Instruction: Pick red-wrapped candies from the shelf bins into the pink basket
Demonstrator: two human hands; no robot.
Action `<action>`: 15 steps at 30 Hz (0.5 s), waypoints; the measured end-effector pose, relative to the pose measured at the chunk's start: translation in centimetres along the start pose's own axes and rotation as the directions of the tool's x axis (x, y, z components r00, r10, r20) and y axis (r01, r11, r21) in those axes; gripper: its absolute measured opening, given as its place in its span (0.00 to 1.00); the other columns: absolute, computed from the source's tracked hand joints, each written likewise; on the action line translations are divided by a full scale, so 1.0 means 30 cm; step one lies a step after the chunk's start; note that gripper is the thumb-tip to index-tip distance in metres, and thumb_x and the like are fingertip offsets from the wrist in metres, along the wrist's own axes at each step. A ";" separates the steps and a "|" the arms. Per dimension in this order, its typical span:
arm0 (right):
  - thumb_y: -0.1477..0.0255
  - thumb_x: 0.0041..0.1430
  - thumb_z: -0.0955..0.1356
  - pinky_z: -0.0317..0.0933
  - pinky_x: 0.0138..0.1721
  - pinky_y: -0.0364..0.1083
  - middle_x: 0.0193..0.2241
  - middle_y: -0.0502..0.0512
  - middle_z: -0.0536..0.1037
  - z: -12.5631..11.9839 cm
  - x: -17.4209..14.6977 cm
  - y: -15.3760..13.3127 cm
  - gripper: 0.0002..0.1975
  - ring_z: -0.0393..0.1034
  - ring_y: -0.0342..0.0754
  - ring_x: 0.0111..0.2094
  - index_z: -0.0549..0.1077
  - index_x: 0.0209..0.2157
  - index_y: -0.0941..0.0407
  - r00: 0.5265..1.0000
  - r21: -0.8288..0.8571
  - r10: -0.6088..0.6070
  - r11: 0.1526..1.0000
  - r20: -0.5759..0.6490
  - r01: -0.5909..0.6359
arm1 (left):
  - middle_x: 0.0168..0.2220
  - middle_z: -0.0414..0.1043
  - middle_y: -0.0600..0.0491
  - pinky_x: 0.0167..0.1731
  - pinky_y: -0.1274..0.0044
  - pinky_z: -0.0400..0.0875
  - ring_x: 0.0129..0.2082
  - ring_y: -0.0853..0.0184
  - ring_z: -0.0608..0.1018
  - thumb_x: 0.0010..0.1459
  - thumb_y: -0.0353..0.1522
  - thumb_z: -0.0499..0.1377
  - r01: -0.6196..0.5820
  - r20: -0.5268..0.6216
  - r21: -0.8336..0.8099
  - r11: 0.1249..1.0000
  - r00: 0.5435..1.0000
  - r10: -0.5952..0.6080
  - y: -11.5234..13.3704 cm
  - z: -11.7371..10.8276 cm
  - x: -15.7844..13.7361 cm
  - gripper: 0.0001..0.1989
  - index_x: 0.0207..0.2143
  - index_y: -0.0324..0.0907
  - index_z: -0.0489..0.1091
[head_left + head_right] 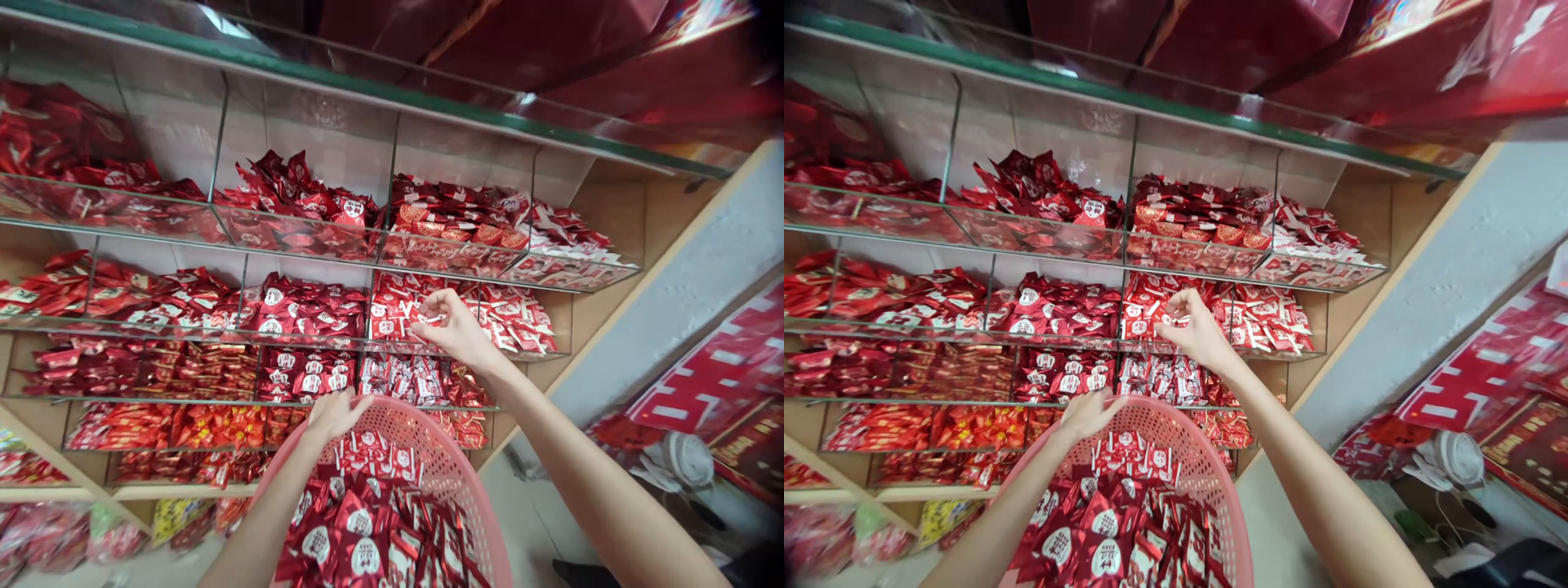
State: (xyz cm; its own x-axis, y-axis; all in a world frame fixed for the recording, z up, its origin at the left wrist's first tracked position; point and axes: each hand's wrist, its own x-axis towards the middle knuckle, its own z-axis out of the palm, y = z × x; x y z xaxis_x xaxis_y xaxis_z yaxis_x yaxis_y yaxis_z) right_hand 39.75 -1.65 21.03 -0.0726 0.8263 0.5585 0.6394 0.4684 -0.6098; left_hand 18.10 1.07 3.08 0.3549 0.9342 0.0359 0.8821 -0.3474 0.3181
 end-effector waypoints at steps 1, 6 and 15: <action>0.67 0.47 0.67 0.58 0.39 0.46 0.36 0.53 0.68 -0.002 -0.031 -0.026 0.16 0.63 0.44 0.36 0.59 0.36 0.56 1.000 0.031 -0.030 0.999 0.011 0.029 | 0.33 0.73 0.43 0.34 0.67 0.64 0.35 0.52 0.74 0.49 0.58 0.30 0.001 0.003 0.008 1.000 1.000 -0.001 0.002 0.000 0.001 0.39 0.35 0.41 0.68; 0.69 0.51 0.65 0.59 0.40 0.46 0.37 0.53 0.66 0.092 -0.270 -0.040 0.14 0.63 0.45 0.38 0.58 0.39 0.54 0.942 0.086 -0.023 0.996 0.334 -0.006 | 0.33 0.73 0.44 0.33 0.69 0.64 0.34 0.54 0.74 0.50 0.58 0.30 0.010 0.011 -0.004 1.000 1.000 -0.010 0.005 0.005 0.004 0.40 0.37 0.41 0.68; 0.77 0.50 0.64 0.56 0.43 0.49 0.40 0.52 0.66 0.288 -0.499 0.221 0.13 0.61 0.49 0.43 0.59 0.38 0.52 0.850 -0.270 0.004 0.949 0.526 0.163 | 0.33 0.73 0.45 0.33 0.67 0.64 0.35 0.54 0.74 0.48 0.60 0.29 -0.005 0.017 0.002 1.000 1.000 0.005 0.005 0.000 0.004 0.40 0.34 0.42 0.67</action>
State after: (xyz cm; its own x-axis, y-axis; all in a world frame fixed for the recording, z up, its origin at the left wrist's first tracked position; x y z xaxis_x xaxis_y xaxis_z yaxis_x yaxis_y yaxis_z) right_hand 38.46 -8.21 3.75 -0.4621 0.8691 0.1763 0.8019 0.4944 -0.3355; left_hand 18.27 1.12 3.11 0.3644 0.9310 0.0218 0.8809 -0.3522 0.3162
